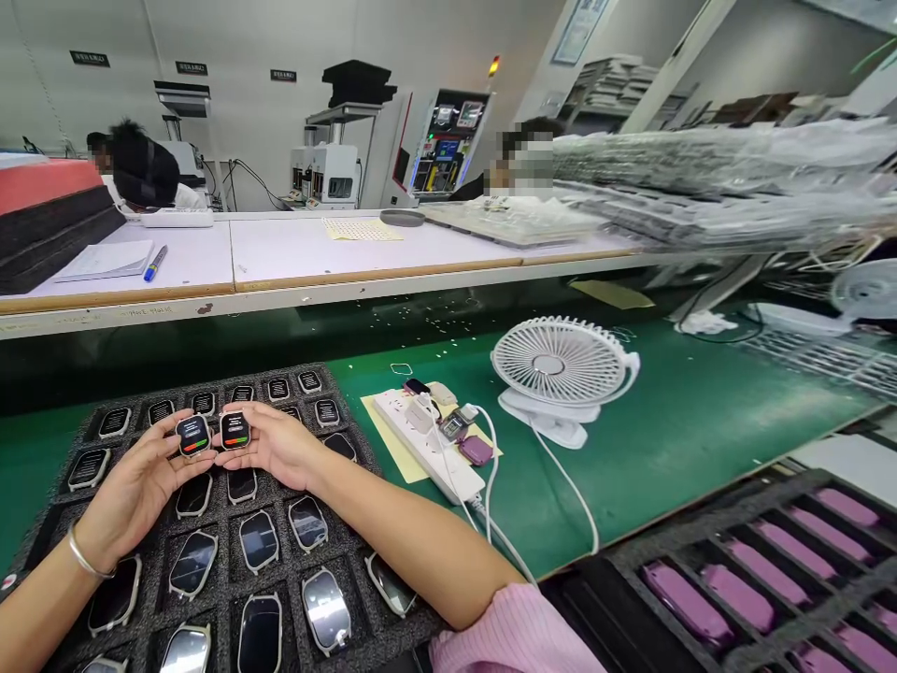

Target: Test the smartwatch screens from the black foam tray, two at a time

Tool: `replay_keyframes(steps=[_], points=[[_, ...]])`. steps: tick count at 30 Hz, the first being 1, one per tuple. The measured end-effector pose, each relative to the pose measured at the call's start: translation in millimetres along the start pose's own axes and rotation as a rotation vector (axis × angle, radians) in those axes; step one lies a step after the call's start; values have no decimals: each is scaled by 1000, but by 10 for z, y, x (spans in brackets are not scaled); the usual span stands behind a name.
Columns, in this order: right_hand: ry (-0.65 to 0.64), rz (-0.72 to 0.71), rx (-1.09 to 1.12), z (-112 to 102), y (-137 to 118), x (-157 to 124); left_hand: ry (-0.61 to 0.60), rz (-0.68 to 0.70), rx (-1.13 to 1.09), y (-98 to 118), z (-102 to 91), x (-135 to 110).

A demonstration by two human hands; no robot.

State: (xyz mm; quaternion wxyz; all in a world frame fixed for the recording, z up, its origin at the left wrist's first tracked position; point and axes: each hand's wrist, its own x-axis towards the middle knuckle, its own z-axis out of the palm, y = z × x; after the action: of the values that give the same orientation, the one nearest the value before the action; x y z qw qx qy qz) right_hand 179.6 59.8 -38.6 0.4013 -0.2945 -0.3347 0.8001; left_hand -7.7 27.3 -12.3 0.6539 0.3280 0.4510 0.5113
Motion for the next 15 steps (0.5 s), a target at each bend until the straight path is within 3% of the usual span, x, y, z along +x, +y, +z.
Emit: replay_keyframes(steps=[15], points=[[111, -56, -29, 8, -32, -16, -47, 10, 64, -42, -30, 11]])
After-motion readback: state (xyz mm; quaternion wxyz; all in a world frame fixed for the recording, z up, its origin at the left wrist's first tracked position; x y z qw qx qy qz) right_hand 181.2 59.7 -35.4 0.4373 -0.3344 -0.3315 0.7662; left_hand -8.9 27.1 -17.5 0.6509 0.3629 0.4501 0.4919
